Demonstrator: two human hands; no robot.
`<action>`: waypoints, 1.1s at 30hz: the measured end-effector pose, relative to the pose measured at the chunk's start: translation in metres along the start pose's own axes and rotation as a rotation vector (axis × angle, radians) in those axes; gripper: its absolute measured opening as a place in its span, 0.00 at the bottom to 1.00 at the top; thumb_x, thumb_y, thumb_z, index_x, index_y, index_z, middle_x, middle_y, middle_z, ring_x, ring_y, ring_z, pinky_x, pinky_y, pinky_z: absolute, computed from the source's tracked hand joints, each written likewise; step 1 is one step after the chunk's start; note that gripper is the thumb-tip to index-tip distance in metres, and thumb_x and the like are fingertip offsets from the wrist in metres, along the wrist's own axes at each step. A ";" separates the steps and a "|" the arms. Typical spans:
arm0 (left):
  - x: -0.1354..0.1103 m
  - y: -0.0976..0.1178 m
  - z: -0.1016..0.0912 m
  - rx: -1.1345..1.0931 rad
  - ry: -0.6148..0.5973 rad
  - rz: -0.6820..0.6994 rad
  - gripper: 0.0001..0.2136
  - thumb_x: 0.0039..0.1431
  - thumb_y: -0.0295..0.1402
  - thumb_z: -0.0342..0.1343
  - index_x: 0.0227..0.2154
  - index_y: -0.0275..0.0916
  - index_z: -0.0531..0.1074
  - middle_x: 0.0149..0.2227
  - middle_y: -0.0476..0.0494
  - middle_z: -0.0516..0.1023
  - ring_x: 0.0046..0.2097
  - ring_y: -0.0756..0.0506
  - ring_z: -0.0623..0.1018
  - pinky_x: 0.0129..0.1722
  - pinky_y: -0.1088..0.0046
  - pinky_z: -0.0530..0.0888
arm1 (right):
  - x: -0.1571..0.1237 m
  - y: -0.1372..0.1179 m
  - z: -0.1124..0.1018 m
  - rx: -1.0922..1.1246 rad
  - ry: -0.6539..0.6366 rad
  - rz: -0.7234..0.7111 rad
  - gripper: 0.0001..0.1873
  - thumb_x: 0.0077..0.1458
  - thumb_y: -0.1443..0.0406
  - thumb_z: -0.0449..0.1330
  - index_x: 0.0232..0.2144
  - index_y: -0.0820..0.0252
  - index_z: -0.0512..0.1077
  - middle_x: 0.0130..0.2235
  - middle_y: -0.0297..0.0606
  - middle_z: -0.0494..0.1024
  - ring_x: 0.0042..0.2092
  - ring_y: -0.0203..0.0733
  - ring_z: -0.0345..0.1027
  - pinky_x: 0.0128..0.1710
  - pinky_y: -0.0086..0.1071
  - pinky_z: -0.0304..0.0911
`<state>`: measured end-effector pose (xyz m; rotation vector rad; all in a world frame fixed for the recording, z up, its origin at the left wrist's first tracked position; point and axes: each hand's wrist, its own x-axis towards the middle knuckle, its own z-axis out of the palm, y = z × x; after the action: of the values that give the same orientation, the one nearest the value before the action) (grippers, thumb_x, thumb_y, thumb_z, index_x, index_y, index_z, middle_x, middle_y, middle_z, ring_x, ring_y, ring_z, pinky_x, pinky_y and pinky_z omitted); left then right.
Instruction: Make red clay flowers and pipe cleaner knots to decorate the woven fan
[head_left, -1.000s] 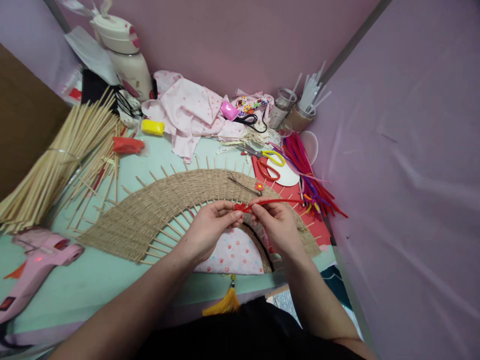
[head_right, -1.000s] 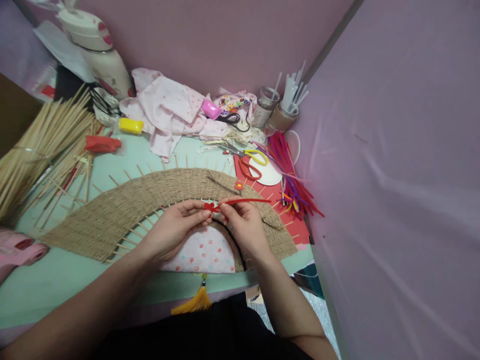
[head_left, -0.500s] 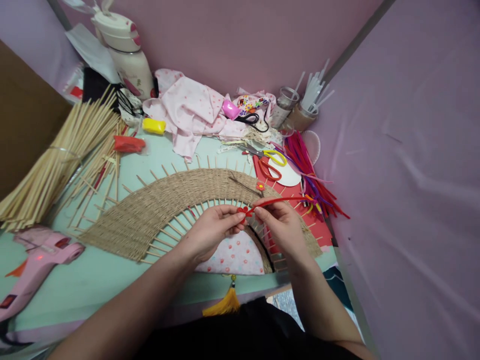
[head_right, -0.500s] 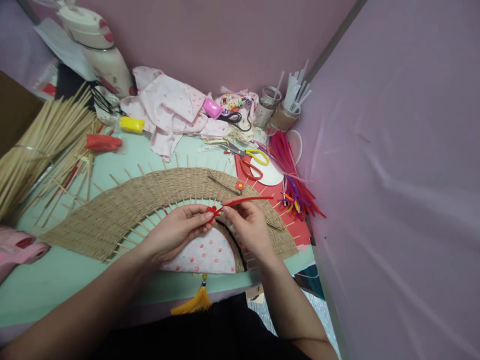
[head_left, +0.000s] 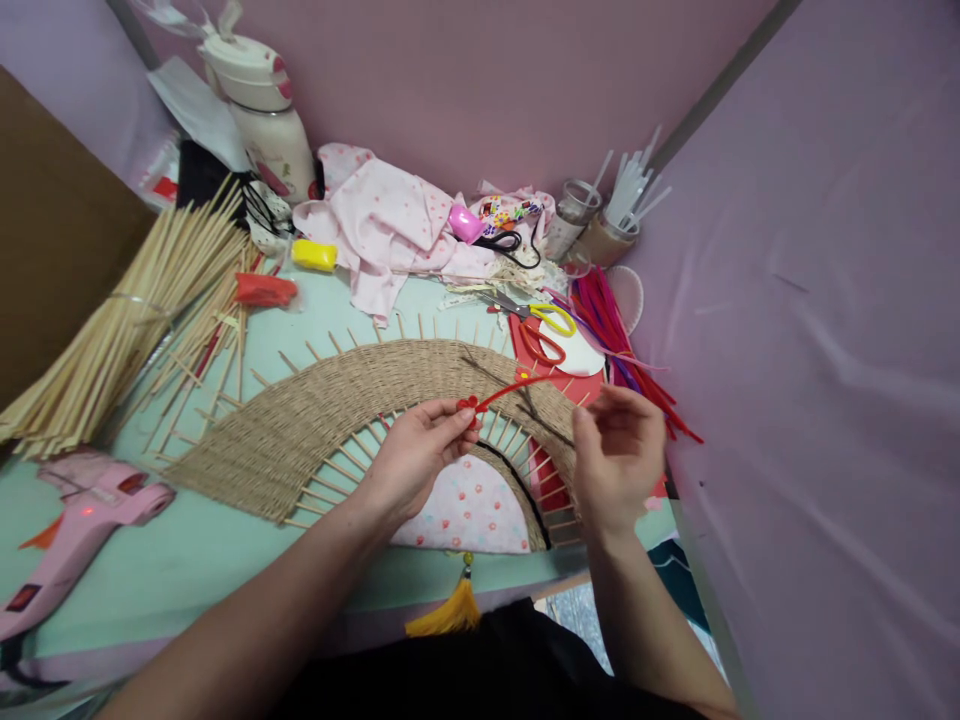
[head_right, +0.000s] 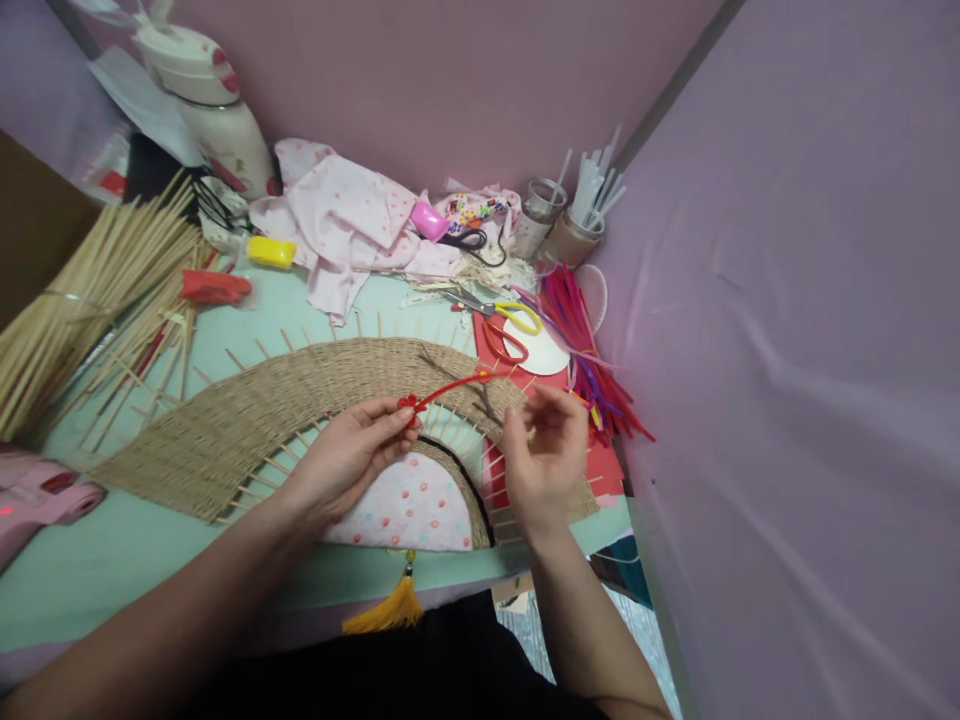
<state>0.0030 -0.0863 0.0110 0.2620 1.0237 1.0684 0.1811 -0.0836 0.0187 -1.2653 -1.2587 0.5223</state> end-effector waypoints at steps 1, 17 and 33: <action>0.000 -0.001 0.001 0.004 0.015 0.035 0.08 0.44 0.28 0.68 0.26 0.34 0.74 0.25 0.48 0.77 0.27 0.54 0.75 0.30 0.79 0.71 | -0.001 -0.003 -0.002 -0.057 0.013 -0.078 0.09 0.53 0.66 0.63 0.39 0.53 0.72 0.35 0.35 0.72 0.35 0.38 0.66 0.37 0.33 0.63; -0.005 -0.008 0.005 0.468 -0.075 0.214 0.05 0.50 0.32 0.62 0.28 0.36 0.76 0.26 0.48 0.77 0.30 0.50 0.74 0.33 0.74 0.70 | 0.005 -0.009 0.017 -0.020 -0.560 0.399 0.09 0.53 0.61 0.61 0.25 0.59 0.70 0.25 0.30 0.71 0.27 0.34 0.62 0.29 0.28 0.57; -0.004 0.003 0.004 0.837 -0.295 0.028 0.05 0.52 0.32 0.55 0.26 0.36 0.72 0.24 0.51 0.71 0.29 0.50 0.70 0.31 0.73 0.66 | 0.038 -0.010 -0.007 -0.347 -1.305 0.361 0.06 0.57 0.65 0.54 0.28 0.59 0.68 0.23 0.29 0.67 0.25 0.33 0.59 0.25 0.27 0.54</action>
<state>0.0041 -0.0872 0.0169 1.0791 1.1505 0.5474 0.1957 -0.0571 0.0445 -1.4634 -2.2510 1.6023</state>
